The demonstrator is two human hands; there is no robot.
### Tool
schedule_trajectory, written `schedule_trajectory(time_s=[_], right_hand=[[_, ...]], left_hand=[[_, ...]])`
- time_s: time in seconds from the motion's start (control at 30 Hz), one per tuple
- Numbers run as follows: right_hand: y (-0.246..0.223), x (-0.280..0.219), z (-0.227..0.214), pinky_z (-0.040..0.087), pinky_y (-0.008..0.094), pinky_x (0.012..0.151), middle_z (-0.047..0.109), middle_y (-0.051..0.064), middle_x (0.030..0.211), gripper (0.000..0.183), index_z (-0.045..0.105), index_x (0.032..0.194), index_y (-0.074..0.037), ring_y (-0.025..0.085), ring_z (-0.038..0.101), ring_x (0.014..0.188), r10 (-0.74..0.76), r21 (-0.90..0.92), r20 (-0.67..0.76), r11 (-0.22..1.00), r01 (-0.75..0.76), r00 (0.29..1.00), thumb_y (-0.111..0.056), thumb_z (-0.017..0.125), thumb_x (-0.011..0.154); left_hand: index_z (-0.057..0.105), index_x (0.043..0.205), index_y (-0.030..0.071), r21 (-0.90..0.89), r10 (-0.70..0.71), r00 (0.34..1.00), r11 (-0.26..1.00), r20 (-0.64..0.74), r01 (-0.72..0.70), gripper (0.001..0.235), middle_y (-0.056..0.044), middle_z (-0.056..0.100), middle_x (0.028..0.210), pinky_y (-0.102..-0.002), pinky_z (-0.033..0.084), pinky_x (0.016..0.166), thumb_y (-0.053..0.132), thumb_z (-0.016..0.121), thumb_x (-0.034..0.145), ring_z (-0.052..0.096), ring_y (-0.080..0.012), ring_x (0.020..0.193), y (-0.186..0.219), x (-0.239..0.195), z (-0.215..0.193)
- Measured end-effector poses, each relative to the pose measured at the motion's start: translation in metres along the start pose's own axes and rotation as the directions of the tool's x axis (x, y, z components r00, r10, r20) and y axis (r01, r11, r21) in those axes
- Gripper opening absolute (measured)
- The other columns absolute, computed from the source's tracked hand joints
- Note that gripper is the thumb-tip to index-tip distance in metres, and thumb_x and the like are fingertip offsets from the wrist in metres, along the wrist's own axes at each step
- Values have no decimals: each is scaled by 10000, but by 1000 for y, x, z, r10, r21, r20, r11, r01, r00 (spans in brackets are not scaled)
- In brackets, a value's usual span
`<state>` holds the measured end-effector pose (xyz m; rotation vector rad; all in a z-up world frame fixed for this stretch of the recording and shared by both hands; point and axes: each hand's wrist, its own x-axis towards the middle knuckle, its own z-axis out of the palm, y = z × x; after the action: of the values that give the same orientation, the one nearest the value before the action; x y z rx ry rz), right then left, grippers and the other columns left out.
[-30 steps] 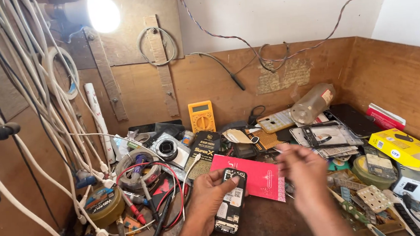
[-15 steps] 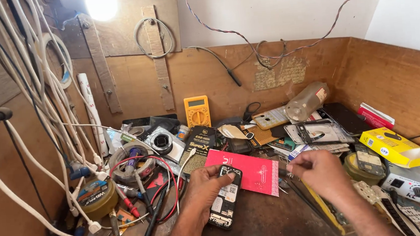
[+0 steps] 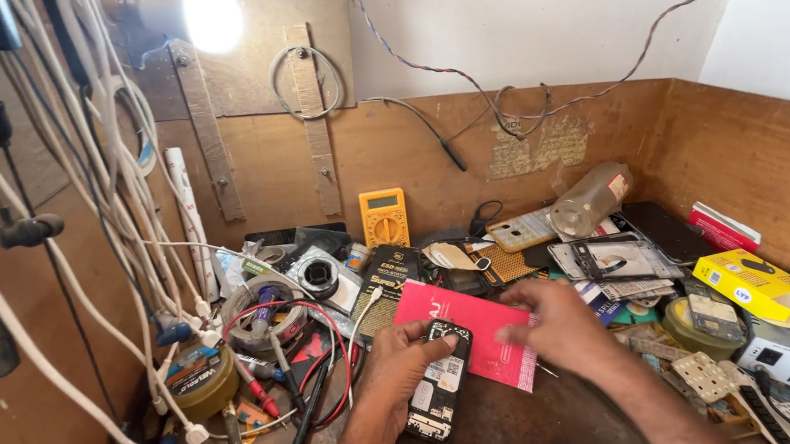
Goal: The person uses a soldering iron to work on a small circuit board, then connects a white USB cable to the board and continues to manipulate it with both hands. The person also uses a small brush to clean the board.
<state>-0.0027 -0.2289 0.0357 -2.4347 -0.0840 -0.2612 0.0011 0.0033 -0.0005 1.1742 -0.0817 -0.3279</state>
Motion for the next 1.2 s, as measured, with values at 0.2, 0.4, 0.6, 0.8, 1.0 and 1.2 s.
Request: schedule_trajectory(time_s=[0.2,0.4,0.6,0.8,1.0,1.2], right_hand=[[32,13,-40,508,328,723,779,76,869,239,813,1009,-34,147,647,778,211,371,-69,912,-172,975,-178,815,818],[26,5,-47,512,403,734,750,147,900,357,774,1016,-27,286,649,813,-214,-350,-678,935,-52,703,-194,831,705],[-1,-16,3,582,402,795,776,85,812,131,779,834,-82,255,762,810,-87,-24,-195,996,84,977,-180,798,749],[-7,-19,27,501,460,880,729,157,908,187,763,857,-51,346,663,946,-72,-274,-153,961,28,986,-183,833,744],[9,-14,29,495,477,894,712,169,909,55,722,817,-20,364,652,950,-144,-398,-150,914,73,978,-71,701,813],[10,-1,23,514,468,791,728,173,872,134,664,935,28,334,676,885,-176,-189,-316,975,120,932,-103,685,914]], left_hand=[[728,1113,-66,-7,11,999,1000,35,-10,317,-121,779,861,-285,597,603,-30,765,801,731,-165,676,-5,3,-4],[732,1097,-71,33,-8,999,999,33,7,293,-137,787,859,-288,598,600,-38,743,805,754,-176,664,-8,5,-2],[749,1118,-68,21,42,995,999,87,-44,318,-115,784,861,-274,583,609,-28,755,802,722,-153,668,-14,11,-8],[763,1111,-62,83,54,996,995,64,-59,331,-85,782,872,-257,570,646,-26,776,783,709,-130,709,-10,9,-8],[761,1112,-62,110,50,997,992,55,-56,341,-92,790,879,-259,564,670,-31,765,773,707,-126,717,-12,10,-3],[773,1120,-61,179,72,997,981,12,-73,348,-91,800,903,-233,550,713,-38,772,773,696,-115,749,-13,10,0]])
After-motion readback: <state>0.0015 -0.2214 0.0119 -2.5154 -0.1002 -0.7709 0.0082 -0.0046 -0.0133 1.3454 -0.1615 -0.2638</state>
